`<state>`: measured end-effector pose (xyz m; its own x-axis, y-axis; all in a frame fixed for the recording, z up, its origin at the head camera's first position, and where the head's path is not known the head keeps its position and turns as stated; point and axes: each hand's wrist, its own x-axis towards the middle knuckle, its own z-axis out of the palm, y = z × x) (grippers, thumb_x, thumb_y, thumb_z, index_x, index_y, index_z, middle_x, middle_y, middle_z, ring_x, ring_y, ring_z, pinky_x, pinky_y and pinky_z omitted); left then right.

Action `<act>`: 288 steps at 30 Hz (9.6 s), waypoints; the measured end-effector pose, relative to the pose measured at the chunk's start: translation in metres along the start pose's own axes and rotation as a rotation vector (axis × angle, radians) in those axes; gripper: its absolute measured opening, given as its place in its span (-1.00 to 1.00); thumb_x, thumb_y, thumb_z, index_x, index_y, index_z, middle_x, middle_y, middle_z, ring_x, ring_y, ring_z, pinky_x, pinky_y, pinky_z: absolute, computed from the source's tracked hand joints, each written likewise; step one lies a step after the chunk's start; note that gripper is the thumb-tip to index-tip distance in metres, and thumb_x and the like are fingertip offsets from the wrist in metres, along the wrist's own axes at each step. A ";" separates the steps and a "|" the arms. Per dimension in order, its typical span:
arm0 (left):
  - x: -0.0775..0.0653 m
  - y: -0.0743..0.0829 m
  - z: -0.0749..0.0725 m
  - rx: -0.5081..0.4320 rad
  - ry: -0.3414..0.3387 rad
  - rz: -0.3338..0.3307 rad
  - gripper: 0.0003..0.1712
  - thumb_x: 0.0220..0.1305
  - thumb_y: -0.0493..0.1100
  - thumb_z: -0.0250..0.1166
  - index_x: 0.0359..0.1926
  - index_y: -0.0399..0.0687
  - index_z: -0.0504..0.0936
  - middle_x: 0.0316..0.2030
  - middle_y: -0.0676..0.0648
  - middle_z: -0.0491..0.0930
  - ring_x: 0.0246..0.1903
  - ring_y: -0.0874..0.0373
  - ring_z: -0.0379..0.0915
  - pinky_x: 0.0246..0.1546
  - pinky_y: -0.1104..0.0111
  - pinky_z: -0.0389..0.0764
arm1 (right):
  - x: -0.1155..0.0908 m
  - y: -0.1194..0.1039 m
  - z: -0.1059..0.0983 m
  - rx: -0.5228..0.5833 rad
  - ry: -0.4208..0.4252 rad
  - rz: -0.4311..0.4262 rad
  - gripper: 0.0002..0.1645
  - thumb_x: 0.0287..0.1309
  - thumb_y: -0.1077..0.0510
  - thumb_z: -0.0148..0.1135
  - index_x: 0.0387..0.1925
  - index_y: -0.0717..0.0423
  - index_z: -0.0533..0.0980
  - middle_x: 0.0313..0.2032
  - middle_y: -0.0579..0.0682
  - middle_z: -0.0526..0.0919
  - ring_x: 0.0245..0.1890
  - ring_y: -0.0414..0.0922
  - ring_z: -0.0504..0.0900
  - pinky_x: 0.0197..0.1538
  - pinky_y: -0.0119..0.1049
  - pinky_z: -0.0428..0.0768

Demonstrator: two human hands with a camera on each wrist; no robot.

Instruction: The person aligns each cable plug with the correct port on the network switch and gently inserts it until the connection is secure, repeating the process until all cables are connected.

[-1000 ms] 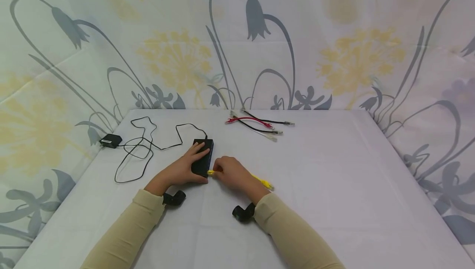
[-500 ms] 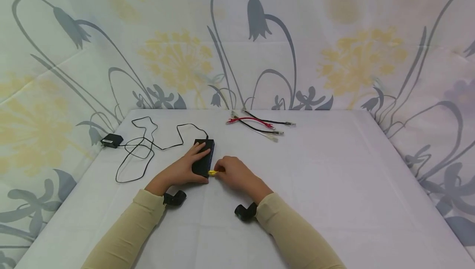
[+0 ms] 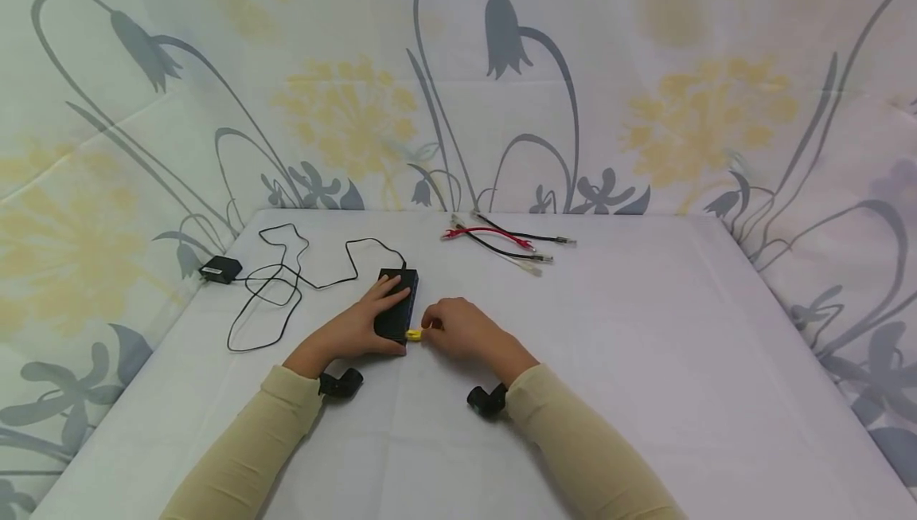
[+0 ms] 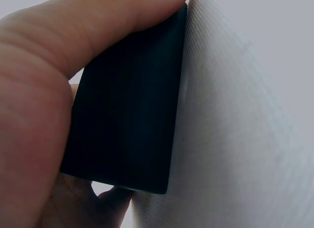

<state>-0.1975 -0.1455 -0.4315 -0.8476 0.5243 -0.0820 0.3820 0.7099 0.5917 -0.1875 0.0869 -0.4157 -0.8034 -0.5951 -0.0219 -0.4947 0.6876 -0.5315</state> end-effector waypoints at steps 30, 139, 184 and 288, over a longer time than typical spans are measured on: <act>0.001 0.002 0.001 0.001 -0.005 -0.049 0.17 -0.08 0.21 0.53 0.50 0.21 0.10 0.55 0.14 -0.24 0.54 0.10 -0.52 0.42 -0.06 0.09 | 0.043 0.027 -0.046 -0.180 0.040 -0.001 -0.80 0.33 0.05 0.17 -0.18 0.03 0.64 -0.30 -0.06 0.62 -0.32 -0.16 0.53 -0.17 -0.23 0.53; -0.002 0.004 0.000 -0.007 -0.016 -0.038 0.16 -0.06 0.19 0.52 0.51 0.18 0.11 0.55 0.13 -0.24 0.54 0.10 -0.51 0.43 -0.04 0.07 | 0.091 0.065 -0.065 -0.502 0.223 0.120 -0.77 0.33 0.04 0.18 -0.03 -0.03 0.56 -0.20 -0.01 0.59 -0.18 -0.02 0.60 -0.07 -0.07 0.45; 0.002 -0.002 0.003 -0.026 -0.017 -0.039 0.18 -0.06 0.21 0.52 0.51 0.22 0.07 0.55 0.15 -0.27 0.54 0.12 -0.54 0.42 -0.08 0.05 | 0.039 0.057 -0.041 -0.147 0.288 0.191 -0.79 0.24 0.19 0.26 -0.09 0.12 0.55 -0.22 0.09 0.59 -0.25 0.01 0.57 -0.14 -0.13 0.55; 0.003 -0.004 0.000 -0.016 -0.011 0.000 0.17 -0.06 0.19 0.52 0.51 0.14 0.10 0.55 0.08 -0.22 0.54 0.05 -0.52 0.43 -0.08 0.04 | 0.012 0.010 0.001 0.239 0.036 0.226 -0.94 0.16 0.05 0.33 -0.31 -0.11 0.65 -0.32 -0.15 0.66 -0.30 -0.19 0.54 -0.22 -0.29 0.50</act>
<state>-0.2019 -0.1466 -0.4340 -0.8437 0.5291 -0.0907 0.3755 0.7024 0.6047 -0.2012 0.0863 -0.4218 -0.8973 -0.4204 -0.1348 -0.2140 0.6812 -0.7001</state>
